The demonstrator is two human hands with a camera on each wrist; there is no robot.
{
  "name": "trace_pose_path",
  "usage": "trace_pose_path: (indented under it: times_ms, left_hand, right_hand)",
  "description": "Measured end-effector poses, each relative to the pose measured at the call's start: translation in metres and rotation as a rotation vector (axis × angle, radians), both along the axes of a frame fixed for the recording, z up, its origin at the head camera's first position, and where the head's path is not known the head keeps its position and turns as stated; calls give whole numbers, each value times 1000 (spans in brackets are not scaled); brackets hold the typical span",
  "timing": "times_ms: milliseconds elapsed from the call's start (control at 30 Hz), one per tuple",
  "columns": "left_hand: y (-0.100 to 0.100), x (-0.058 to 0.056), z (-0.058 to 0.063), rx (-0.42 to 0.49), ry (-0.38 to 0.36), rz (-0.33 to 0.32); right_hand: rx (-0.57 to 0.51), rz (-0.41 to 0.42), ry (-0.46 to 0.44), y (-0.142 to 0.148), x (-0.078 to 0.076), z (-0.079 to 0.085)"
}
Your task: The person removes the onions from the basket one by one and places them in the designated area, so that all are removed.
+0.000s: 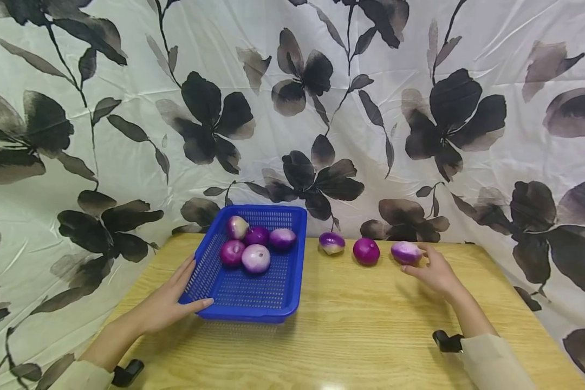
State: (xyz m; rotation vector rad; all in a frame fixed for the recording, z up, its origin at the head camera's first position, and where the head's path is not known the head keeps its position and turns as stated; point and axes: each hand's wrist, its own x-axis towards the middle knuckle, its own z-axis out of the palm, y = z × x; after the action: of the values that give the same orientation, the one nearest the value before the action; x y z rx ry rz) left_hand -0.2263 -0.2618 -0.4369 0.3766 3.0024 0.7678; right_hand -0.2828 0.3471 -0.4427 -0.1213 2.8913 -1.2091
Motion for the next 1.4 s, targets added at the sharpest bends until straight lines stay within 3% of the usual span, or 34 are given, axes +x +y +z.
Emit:
trace_pose_path:
  times_ms: [233, 567, 900, 1400]
  left_hand:
    - [0, 1, -2, 7, -13, 0]
    - [1, 1, 0, 18, 1, 3]
    - [3, 3, -3, 12, 6, 8]
    - [2, 2, -1, 19, 26, 6]
  right_hand:
    - [-5, 76, 49, -19, 10, 7]
    - [-28, 191, 159, -60, 12, 24]
    - [-76, 302, 173, -107, 22, 39]
    - [-96, 497, 247, -196, 7, 55]
